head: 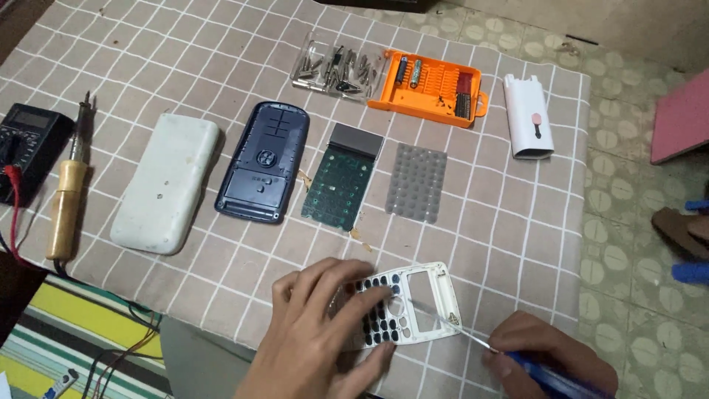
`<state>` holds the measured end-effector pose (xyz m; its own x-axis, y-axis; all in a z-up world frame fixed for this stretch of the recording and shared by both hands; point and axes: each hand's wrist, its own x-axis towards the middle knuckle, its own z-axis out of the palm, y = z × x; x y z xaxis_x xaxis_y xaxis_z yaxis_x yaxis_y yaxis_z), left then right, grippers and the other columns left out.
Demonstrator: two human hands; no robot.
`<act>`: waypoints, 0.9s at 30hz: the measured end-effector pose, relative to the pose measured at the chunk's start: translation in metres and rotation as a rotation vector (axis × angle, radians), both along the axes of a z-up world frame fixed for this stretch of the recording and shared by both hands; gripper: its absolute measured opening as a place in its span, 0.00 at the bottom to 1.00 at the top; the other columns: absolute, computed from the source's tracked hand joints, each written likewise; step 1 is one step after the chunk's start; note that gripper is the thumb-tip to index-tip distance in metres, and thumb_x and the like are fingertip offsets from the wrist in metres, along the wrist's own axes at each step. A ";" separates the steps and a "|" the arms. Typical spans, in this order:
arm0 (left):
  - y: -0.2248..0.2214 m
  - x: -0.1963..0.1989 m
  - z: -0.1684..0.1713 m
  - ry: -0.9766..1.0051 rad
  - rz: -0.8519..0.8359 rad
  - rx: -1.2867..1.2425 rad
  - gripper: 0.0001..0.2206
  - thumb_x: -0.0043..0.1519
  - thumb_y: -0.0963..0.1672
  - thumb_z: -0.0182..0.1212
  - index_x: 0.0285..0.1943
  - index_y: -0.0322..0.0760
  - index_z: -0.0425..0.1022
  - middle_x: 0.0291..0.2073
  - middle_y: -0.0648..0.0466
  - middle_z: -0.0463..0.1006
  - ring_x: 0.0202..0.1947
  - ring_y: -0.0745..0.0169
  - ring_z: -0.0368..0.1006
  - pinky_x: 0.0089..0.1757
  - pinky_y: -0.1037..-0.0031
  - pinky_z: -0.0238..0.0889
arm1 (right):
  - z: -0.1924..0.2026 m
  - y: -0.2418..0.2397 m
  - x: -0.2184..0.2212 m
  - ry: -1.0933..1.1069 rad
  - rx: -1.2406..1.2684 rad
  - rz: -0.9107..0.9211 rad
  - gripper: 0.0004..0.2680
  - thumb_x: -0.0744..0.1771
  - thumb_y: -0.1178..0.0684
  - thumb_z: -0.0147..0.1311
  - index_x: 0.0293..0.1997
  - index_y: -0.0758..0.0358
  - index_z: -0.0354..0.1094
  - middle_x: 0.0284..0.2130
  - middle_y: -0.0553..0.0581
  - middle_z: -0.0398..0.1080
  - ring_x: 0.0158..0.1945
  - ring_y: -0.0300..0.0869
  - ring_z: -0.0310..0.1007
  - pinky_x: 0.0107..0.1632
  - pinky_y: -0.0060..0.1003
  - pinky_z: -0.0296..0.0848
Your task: A person is soldering electronic components on a circuit board and using a screwdriver to disassemble or adjust the device casing.
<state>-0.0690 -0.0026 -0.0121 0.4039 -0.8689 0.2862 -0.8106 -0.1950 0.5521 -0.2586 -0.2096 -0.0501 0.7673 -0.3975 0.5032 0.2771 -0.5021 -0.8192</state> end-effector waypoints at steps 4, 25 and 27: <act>-0.009 0.002 0.000 0.055 -0.009 0.029 0.21 0.63 0.50 0.61 0.62 0.39 0.70 0.58 0.47 0.71 0.58 0.48 0.65 0.49 0.57 0.54 | 0.011 0.014 0.003 0.120 0.014 -0.165 0.03 0.64 0.59 0.55 0.37 0.60 0.74 0.24 0.50 0.80 0.26 0.30 0.77 0.33 0.16 0.71; -0.016 -0.003 -0.005 0.004 -0.012 0.054 0.21 0.63 0.48 0.60 0.62 0.34 0.71 0.54 0.44 0.70 0.55 0.45 0.64 0.46 0.55 0.61 | 0.024 0.034 0.010 0.342 -0.085 -0.396 0.05 0.60 0.54 0.65 0.35 0.50 0.78 0.22 0.42 0.78 0.20 0.25 0.70 0.30 0.15 0.64; -0.016 -0.003 -0.006 0.001 -0.017 0.064 0.21 0.63 0.48 0.60 0.63 0.34 0.71 0.55 0.43 0.70 0.55 0.45 0.64 0.47 0.55 0.60 | 0.025 0.033 0.009 0.344 -0.080 -0.372 0.05 0.60 0.54 0.65 0.35 0.51 0.78 0.22 0.43 0.78 0.20 0.26 0.70 0.28 0.15 0.63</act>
